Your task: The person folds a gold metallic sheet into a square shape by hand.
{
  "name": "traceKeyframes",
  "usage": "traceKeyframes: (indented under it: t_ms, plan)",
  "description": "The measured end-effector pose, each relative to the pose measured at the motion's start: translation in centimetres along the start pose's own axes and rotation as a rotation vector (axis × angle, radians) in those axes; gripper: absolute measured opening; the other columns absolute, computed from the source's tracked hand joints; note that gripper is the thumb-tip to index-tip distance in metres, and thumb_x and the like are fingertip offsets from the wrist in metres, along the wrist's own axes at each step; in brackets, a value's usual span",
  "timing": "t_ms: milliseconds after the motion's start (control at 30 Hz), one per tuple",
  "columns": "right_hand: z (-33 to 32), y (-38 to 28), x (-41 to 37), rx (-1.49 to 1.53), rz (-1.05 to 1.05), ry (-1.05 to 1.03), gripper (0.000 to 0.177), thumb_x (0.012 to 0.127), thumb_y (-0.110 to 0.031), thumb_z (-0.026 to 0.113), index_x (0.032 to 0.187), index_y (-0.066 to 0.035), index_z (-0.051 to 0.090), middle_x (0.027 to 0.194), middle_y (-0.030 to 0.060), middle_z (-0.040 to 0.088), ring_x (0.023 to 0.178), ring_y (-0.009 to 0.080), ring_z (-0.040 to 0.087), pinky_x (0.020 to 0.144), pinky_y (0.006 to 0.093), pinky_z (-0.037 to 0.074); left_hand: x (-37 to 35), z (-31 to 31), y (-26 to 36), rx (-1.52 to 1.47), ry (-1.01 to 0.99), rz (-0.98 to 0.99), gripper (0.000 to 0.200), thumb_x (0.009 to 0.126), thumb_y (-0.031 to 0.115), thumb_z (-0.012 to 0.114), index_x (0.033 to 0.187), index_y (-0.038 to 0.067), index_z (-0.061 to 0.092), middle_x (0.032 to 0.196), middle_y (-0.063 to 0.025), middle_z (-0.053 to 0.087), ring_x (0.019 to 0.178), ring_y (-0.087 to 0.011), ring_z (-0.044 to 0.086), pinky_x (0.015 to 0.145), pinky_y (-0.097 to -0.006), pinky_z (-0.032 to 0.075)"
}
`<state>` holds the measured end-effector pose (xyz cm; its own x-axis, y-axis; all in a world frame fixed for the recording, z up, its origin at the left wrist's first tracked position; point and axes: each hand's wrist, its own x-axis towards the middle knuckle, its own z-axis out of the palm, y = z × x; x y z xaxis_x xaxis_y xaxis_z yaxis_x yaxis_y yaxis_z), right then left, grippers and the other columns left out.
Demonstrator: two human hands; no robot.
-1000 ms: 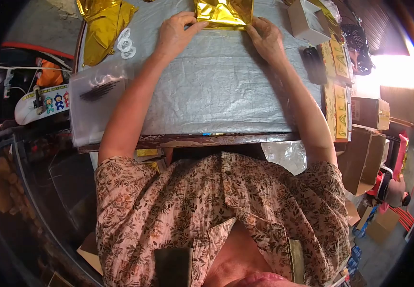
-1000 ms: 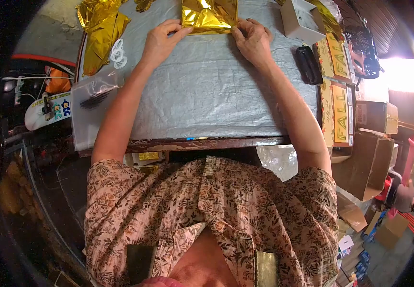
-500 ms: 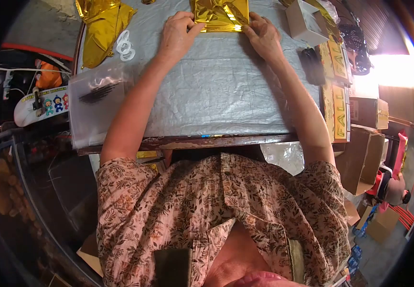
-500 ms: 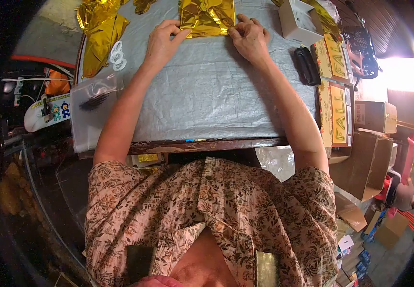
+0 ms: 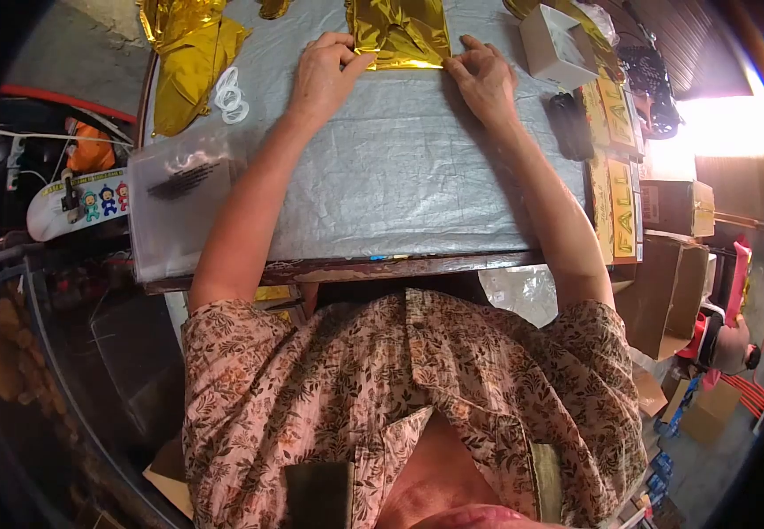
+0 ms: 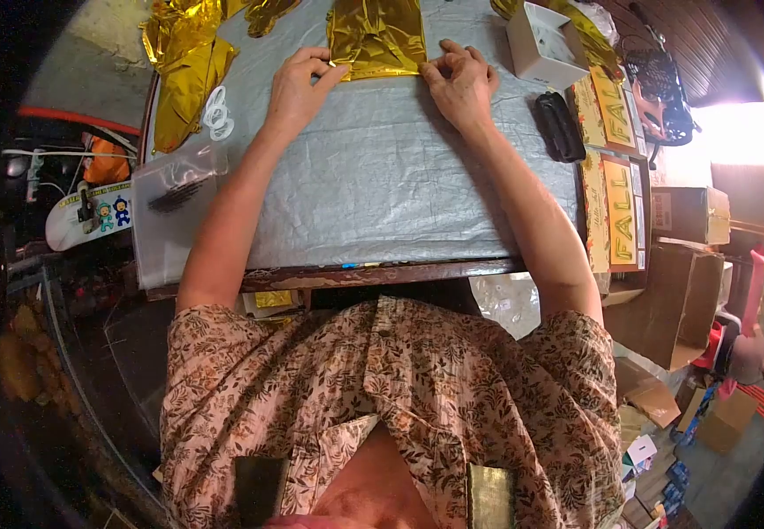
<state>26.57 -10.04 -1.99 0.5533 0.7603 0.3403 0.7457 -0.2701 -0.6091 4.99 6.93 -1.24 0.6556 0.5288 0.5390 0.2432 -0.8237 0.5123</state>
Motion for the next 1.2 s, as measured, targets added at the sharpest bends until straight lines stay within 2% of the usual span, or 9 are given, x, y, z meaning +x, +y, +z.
traceKeyframes:
  t_ms: [133,300,500,667,733,867,967,1033,1200]
  plan:
    - [-0.4,-0.4,0.1,-0.053,0.028,-0.044,0.029,0.092,-0.037,0.073,0.101,-0.010,0.081,0.150,0.0099,0.059,0.147,0.0363,0.042,0.119,0.0573,0.022,-0.2,-0.2,0.0,-0.039,-0.001,-0.019,0.030,0.090,0.025,0.079,0.079,-0.003,0.075,0.119,-0.0143,0.072,0.098,-0.0295,0.071,0.083,-0.0376,0.055]
    - [-0.4,-0.6,0.3,-0.071,0.042,-0.061,0.029,0.091,-0.037,0.074,0.102,-0.012,0.081,0.151,0.0092,0.058,0.148,0.0359,0.041,0.119,0.0576,0.021,-0.3,-0.1,0.0,-0.029,0.074,-0.065,0.032,0.089,0.025,0.080,0.073,-0.002,0.070,0.129,-0.0189,0.069,0.110,-0.0331,0.070,0.091,-0.0394,0.055]
    - [0.0,-0.1,0.4,-0.025,0.028,-0.045,0.028,0.090,-0.038,0.076,0.101,-0.013,0.081,0.150,0.0086,0.060,0.148,0.0371,0.040,0.119,0.0589,0.018,-0.4,-0.2,0.1,-0.043,0.025,-0.077,0.033,0.088,0.023,0.081,0.071,-0.002,0.068,0.133,-0.0216,0.067,0.115,-0.0367,0.069,0.094,-0.0401,0.054]
    - [0.1,0.2,0.5,0.055,0.009,-0.030,0.025,0.088,-0.038,0.077,0.102,-0.018,0.081,0.149,0.0091,0.060,0.148,0.0396,0.037,0.118,0.0608,0.014,-0.4,-0.4,0.1,-0.046,0.017,-0.061,0.033,0.088,0.023,0.080,0.071,-0.002,0.068,0.134,-0.0199,0.067,0.112,-0.0349,0.070,0.092,-0.0400,0.054]
    - [-0.3,0.1,0.7,0.022,0.034,-0.079,0.026,0.090,-0.041,0.077,0.105,-0.020,0.080,0.155,0.0081,0.055,0.151,0.0376,0.035,0.121,0.0601,0.015,-0.4,-0.5,0.1,-0.061,0.011,-0.057,0.032,0.088,0.023,0.080,0.072,-0.002,0.067,0.134,-0.0192,0.067,0.110,-0.0344,0.070,0.092,-0.0400,0.054]
    - [-1.4,-0.2,0.5,-0.002,-0.042,-0.140,0.027,0.088,-0.040,0.079,0.104,-0.018,0.079,0.157,0.0095,0.052,0.152,0.0368,0.034,0.123,0.0611,0.015,-0.5,-0.4,0.0,-0.036,0.011,-0.059,0.032,0.089,0.021,0.079,0.072,-0.003,0.067,0.133,-0.0181,0.067,0.107,-0.0338,0.071,0.089,-0.0403,0.055]
    - [-1.9,-0.1,0.8,-0.024,-0.074,-0.196,0.026,0.087,-0.037,0.080,0.103,-0.016,0.079,0.159,0.0105,0.049,0.153,0.0373,0.033,0.124,0.0572,0.019,-0.4,-0.1,-0.2,-0.033,0.026,-0.038,0.032,0.089,0.020,0.079,0.072,-0.004,0.066,0.132,-0.0184,0.068,0.106,-0.0342,0.071,0.089,-0.0406,0.055]
    - [-2.1,-0.4,1.0,0.036,-0.026,-0.231,0.026,0.087,-0.036,0.080,0.101,-0.014,0.079,0.159,0.0114,0.048,0.154,0.0377,0.030,0.125,0.0517,0.024,-0.4,-0.1,-0.2,-0.031,0.032,-0.033,0.032,0.089,0.019,0.079,0.072,-0.004,0.065,0.132,-0.0187,0.068,0.105,-0.0344,0.071,0.088,-0.0407,0.055]
    - [-2.0,-0.8,0.8,0.058,0.016,-0.212,0.026,0.088,-0.034,0.080,0.101,-0.012,0.079,0.160,0.0121,0.048,0.153,0.0363,0.032,0.125,0.0478,0.024,-0.5,0.1,-0.5,-0.035,0.053,0.005,0.030,0.088,0.017,0.078,0.072,-0.004,0.065,0.128,-0.0202,0.069,0.104,-0.0350,0.071,0.087,-0.0415,0.055]
